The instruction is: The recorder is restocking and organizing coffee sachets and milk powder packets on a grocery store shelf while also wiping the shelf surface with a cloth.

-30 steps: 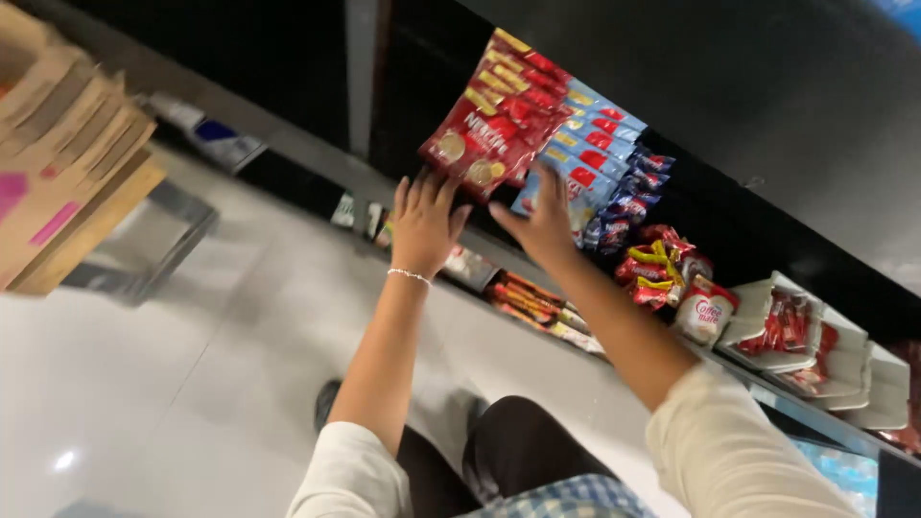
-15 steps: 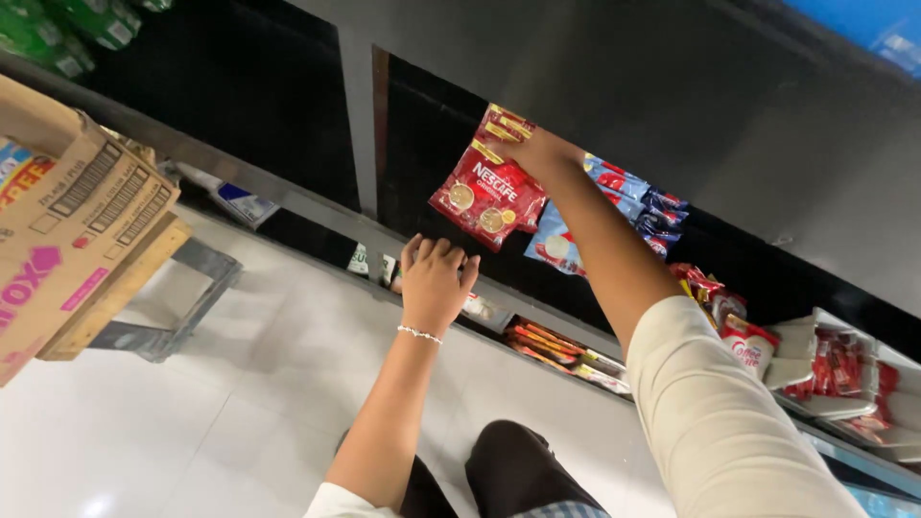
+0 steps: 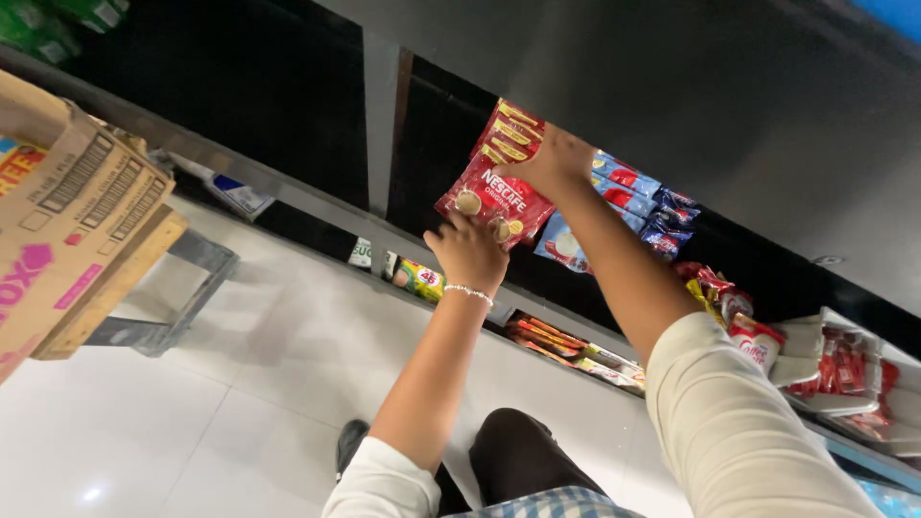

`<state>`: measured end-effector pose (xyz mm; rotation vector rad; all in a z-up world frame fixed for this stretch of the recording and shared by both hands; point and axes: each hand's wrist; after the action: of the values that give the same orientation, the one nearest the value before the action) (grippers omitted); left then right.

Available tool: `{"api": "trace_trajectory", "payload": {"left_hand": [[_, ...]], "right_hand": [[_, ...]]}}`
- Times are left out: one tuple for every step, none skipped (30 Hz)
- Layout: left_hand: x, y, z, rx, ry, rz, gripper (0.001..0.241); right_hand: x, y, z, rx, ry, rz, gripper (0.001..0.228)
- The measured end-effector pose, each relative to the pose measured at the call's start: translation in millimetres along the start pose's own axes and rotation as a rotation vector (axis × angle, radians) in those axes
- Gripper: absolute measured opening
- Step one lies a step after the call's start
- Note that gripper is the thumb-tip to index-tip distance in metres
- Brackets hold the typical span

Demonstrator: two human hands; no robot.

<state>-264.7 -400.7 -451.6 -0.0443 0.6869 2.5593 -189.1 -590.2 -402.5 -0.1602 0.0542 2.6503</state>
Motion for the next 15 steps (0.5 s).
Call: {"api": "trace_trajectory", "payload": {"left_hand": [[0.0,0.5,-1.6,0.006,-0.003,-0.003,0.037],[0.5,0.0,-3.3,-0.042,0.030,-0.010,0.046],[0.9,-0.2,-4.8,-0.090,0.063,-0.018,0.057],[1.7,-1.4,-7.4,-0.091,0.062,-0.016,0.057],[2.5,-2.4,-9.6,-0.091,0.072,-0.024,0.062],[4.0,-3.7,-11.6,-0.090,0.080,-0.033,0.068],[4.8,-4.4,-9.0,-0.091,0.078,-0.032,0.068],[5.5,-3.8,-6.4,-0.077,0.057,-0.033,0.068],[6.2,-2.8,-3.5,-0.062,0.036,-0.034,0.067],[5.6,-1.9,-2.0,-0.062,0.035,-0.034,0.067],[4.8,-0.9,-0.3,-0.068,-0.003,-0.030,0.067],[4.0,-0.5,1.9,-0.076,-0.043,-0.027,0.067],[3.0,-0.8,2.5,-0.078,-0.045,-0.028,0.067],[2.1,-0.2,3.1,-0.097,-0.067,-0.026,0.068],[1.4,0.1,3.8,-0.115,-0.090,-0.024,0.069]], "right_hand": [[-2.0,-3.5,2.0,0.006,-0.001,-0.004,0.140],[-3.8,-8.0,2.5,0.118,-0.067,-0.101,0.140],[-5.6,-12.3,3.4,0.230,-0.133,-0.199,0.141],[-9.0,-12.4,1.9,0.229,-0.134,-0.197,0.141],[-12.2,-12.5,0.9,0.193,-0.116,-0.189,0.140],[-14.7,-12.7,-0.3,0.157,-0.099,-0.183,0.139],[-14.1,-15.9,2.7,0.156,-0.101,-0.183,0.139],[-13.4,-17.8,6.5,0.115,-0.140,-0.203,0.134],[-12.7,-19.5,10.7,0.074,-0.179,-0.223,0.129],[-13.4,-20.3,13.7,0.074,-0.180,-0.224,0.129],[-14.3,-21.0,17.0,0.025,-0.270,-0.252,0.122],[-15.1,-22.2,20.2,-0.028,-0.360,-0.280,0.116],[-21.0,-12.0,8.2,-0.030,-0.362,-0.281,0.116],[-27.1,-1.6,-3.2,-0.160,-0.305,-0.180,0.113],[-33.0,8.6,-14.7,-0.290,-0.248,-0.079,0.111]]}}
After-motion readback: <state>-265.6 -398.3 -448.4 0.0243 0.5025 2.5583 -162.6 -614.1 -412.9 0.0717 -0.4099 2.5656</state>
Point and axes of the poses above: each hand's wrist, its own x-axis away from the middle knuckle, its own z-axis out of the back of the hand, y = z × x, and after that the axes turned 12 degrees about -z, right-handed
